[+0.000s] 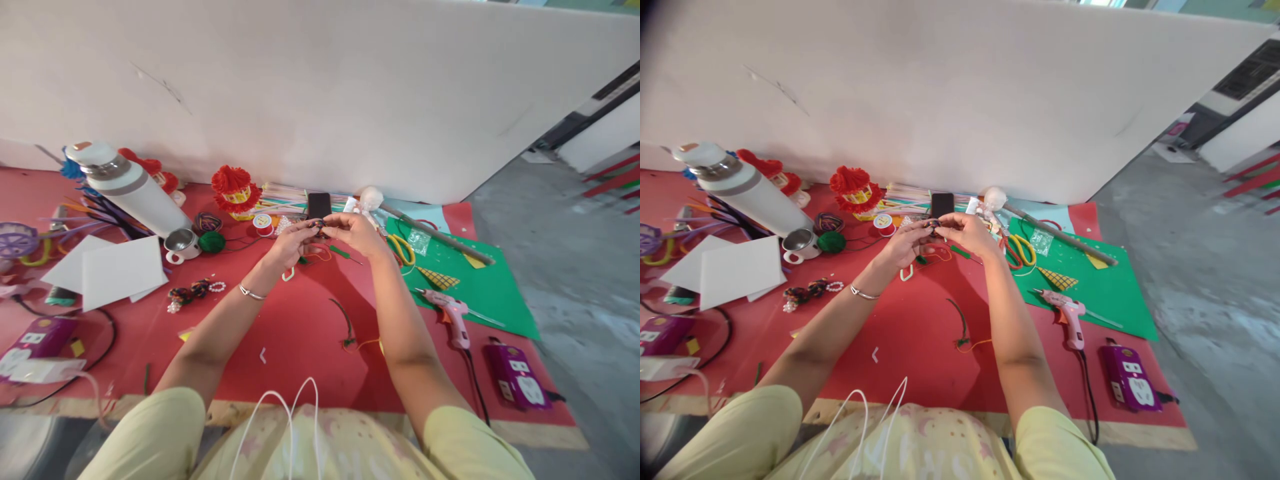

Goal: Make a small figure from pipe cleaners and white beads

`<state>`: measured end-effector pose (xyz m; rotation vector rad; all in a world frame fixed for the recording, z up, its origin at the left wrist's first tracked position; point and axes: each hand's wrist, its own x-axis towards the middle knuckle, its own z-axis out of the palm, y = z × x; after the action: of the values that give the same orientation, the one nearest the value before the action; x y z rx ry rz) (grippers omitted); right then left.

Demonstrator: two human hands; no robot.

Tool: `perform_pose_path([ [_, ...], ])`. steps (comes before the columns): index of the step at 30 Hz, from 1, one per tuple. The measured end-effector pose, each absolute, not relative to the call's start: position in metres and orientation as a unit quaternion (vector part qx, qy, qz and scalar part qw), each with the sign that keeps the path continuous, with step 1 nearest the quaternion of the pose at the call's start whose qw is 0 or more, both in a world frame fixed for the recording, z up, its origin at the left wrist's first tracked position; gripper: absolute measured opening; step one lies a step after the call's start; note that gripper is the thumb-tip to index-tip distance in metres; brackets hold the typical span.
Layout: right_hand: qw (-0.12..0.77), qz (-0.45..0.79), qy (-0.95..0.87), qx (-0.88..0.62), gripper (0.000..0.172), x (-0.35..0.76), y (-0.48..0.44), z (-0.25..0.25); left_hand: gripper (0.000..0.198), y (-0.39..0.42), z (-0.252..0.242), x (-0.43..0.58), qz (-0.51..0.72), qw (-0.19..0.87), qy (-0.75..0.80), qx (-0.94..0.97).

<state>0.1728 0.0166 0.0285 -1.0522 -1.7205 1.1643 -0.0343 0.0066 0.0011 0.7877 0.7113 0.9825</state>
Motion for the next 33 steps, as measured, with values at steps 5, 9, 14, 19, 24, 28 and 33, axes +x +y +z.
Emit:
perform_pose_path([
  [5, 0.390, 0.449, -0.694, -0.407, 0.032, 0.172, 0.018, 0.025, 0.032, 0.007, 0.005, -0.033, 0.442, 0.764, 0.313, 0.351],
  [9, 0.381, 0.459, -0.684, -0.420, 0.038, 0.175, 0.020, 0.023, 0.030, 0.010, 0.003, -0.035, 0.456, 0.742, 0.356, 0.339],
  [14, 0.322, 0.465, -0.713, -0.415, 0.038, 0.180, 0.020, 0.023, 0.026, 0.012, 0.001, -0.041, 0.427, 0.715, 0.397, 0.385],
  [19, 0.192, 0.513, -0.740, -0.391, 0.040, 0.188, 0.020, 0.020, 0.026, 0.016, -0.005, -0.054, 0.271, 0.700, 0.421, 0.510],
  [24, 0.122, 0.589, -0.709, -0.368, 0.036, 0.192, 0.024, 0.010, 0.024, 0.020, -0.016, -0.061, 0.195, 0.723, 0.378, 0.544],
  [28, 0.208, 0.555, -0.719, -0.364, 0.032, 0.195, 0.025, 0.014, 0.031, 0.022, -0.012, -0.063, 0.270, 0.756, 0.370, 0.467],
  [33, 0.254, 0.539, -0.717, -0.363, 0.030, 0.195, 0.023, 0.022, 0.037, 0.023, -0.003, -0.063, 0.311, 0.771, 0.361, 0.422],
])
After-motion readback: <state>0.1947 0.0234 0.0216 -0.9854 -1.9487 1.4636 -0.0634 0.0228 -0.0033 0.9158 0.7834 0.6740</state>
